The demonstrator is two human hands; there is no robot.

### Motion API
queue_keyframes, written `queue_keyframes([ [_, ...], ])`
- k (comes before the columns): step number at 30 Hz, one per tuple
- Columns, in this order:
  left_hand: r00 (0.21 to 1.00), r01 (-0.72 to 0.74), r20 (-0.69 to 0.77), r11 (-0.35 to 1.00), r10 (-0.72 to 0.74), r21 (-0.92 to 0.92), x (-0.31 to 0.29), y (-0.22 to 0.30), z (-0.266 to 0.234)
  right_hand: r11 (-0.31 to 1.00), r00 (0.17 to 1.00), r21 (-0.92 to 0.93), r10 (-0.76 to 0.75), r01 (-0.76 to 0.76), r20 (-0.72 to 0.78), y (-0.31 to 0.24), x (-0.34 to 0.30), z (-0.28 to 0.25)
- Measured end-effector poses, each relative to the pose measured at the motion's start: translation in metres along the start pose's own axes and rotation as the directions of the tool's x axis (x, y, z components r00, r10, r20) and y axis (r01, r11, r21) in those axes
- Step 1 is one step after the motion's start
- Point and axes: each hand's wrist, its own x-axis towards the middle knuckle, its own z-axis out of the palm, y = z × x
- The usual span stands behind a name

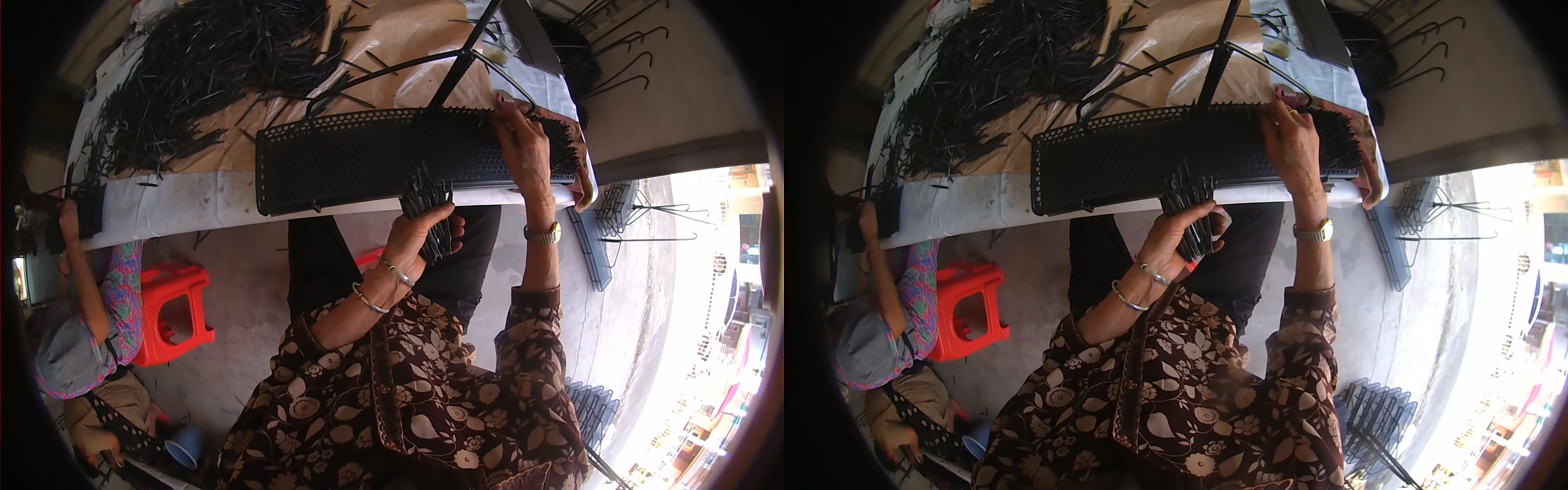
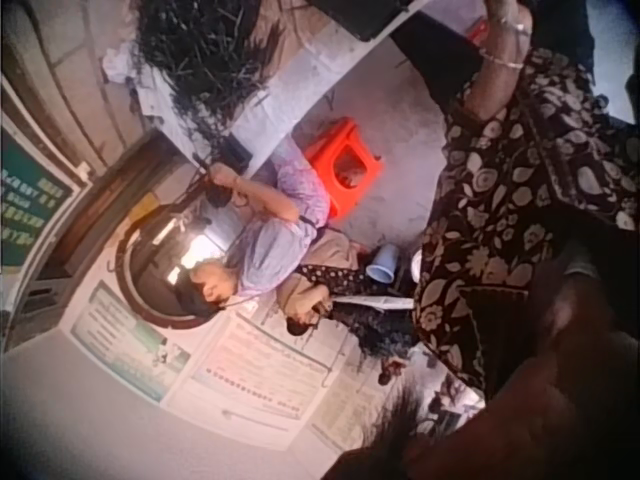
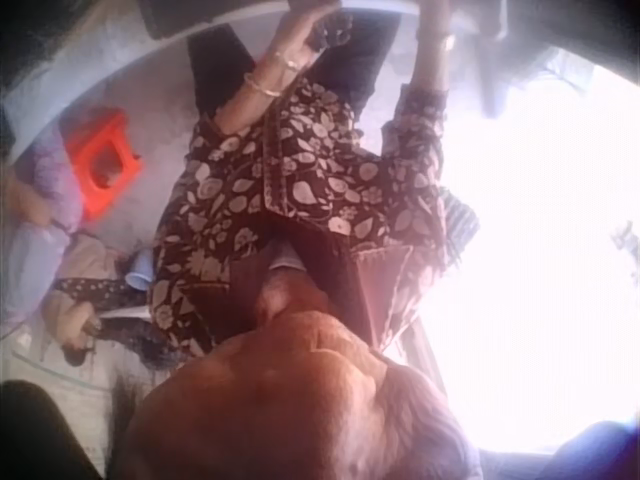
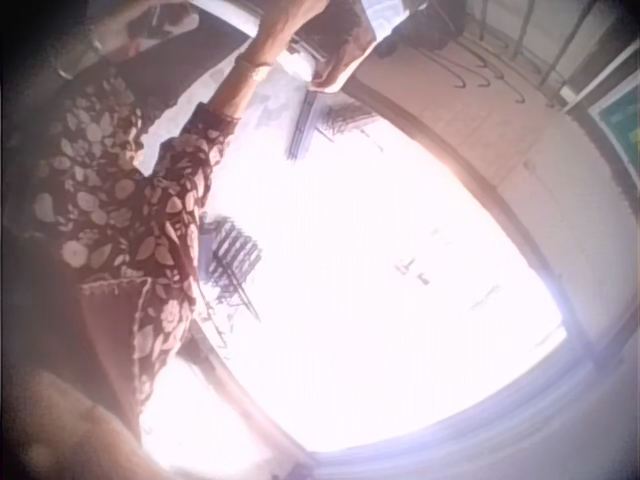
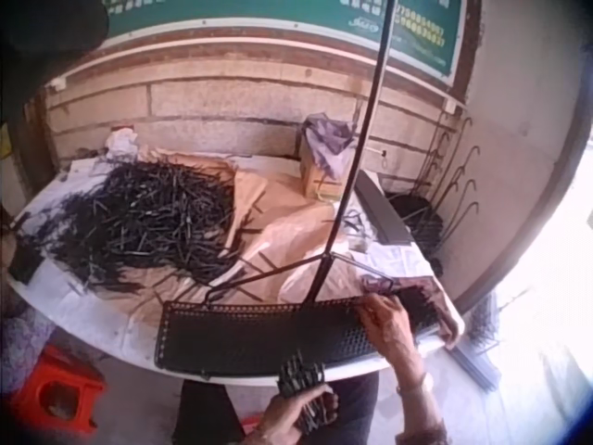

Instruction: The recorder is manually inserting bristles into a hairbrush frame at a workstation.

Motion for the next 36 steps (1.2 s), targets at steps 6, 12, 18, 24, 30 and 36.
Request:
queue_keyframes([
  [6, 0.999, 0.023, 0.043, 0.999, -0.022, -0.026, 0.000, -0.003, -0.002, 0.995, 0.993, 0.038, 0.098, -0.095, -0.066, -0.005, -0.003, 0.005],
  [12, 0.997, 0.046, 0.065, 0.998, -0.044, -0.032, -0.001, -0.001, -0.001, 0.990, 1.000, 0.138, -0.019, 0.015, 0.022, -0.001, 0.006, 0.002],
  [18, 0.993, 0.063, 0.102, 0.997, -0.058, -0.046, -0.006, 0.000, 0.002, 0.989, 0.994, 0.114, -0.101, 0.097, 0.035, 0.003, 0.010, -0.003],
  [24, 0.991, 0.048, 0.121, 0.999, -0.049, 0.012, -0.004, -0.004, -0.001, 0.986, 0.994, 0.157, 0.076, -0.063, -0.078, 0.002, 0.002, 0.007],
  [30, 0.994, 0.054, 0.097, 0.998, -0.057, 0.042, -0.007, -0.005, 0.002, 0.990, 1.000, -0.138, 0.000, -0.003, -0.027, -0.007, -0.002, 0.014],
  [36, 0.996, 0.048, 0.077, 0.998, -0.051, 0.043, -0.008, -0.007, -0.001, 0.989, 0.989, -0.064, 0.126, -0.131, -0.082, -0.007, 0.005, 0.015],
])
